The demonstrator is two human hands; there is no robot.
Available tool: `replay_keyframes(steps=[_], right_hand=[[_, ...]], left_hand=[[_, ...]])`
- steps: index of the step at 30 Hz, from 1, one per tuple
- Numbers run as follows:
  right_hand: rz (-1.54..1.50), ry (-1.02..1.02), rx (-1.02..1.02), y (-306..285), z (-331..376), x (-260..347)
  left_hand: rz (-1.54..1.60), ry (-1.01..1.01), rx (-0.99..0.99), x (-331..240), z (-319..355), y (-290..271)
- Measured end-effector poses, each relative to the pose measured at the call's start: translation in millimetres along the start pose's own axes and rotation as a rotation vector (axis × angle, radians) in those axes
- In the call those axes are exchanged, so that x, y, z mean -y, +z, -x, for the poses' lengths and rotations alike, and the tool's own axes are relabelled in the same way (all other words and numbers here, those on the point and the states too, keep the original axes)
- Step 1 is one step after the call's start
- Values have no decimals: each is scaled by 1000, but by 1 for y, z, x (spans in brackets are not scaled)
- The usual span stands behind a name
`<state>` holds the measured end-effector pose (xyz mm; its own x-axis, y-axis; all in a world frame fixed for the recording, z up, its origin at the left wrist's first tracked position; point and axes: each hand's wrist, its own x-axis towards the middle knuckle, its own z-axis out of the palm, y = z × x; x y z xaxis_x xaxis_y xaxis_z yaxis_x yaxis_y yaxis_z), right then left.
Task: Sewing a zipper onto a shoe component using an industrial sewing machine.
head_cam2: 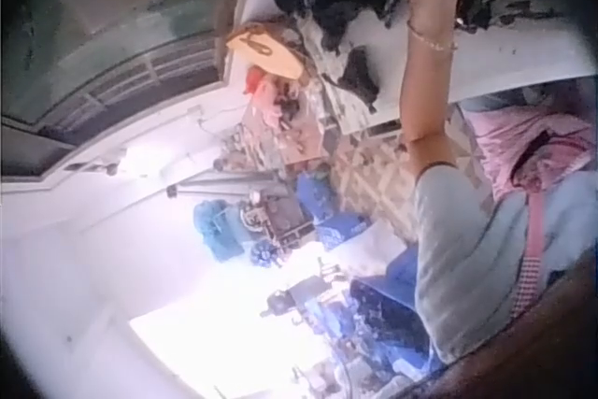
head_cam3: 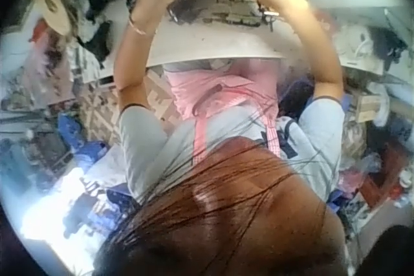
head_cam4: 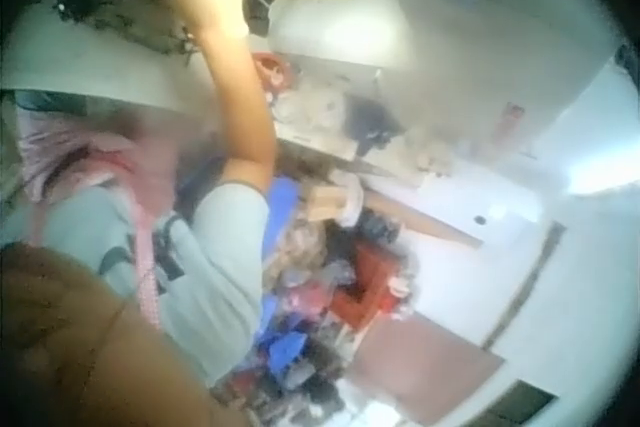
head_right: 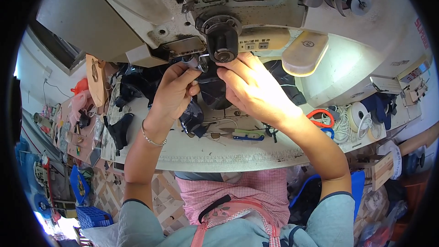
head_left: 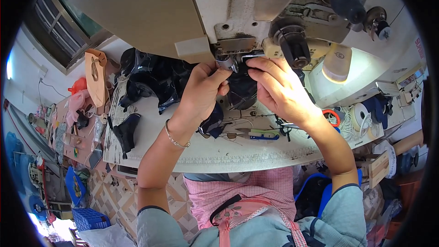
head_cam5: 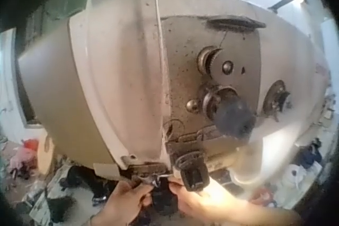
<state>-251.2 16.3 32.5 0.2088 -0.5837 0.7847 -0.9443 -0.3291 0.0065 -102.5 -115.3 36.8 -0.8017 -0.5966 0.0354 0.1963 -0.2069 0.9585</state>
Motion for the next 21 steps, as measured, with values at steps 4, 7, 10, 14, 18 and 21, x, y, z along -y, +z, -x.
replay_keyframes(steps=[4, 7, 10, 14, 18, 21], right_hand=[[-7, 24, 1, 0, 0, -1], [-13, 39, 11, -1, -1, -1], [-21, 41, 15, 2, 1, -6], [-40, 49, -9, 4, 3, -10], [69, -70, -48, -9, 4, -3], [308, -21, -156, -36, 37, 12]], left_hand=[[43, -2, 21, 1, -2, -1], [61, 10, 6, 1, -3, 0], [50, 23, -5, 0, -4, 3], [26, 19, -25, -3, -4, 5], [31, 16, -19, -3, -5, 4], [32, 12, -23, 0, -8, -1]])
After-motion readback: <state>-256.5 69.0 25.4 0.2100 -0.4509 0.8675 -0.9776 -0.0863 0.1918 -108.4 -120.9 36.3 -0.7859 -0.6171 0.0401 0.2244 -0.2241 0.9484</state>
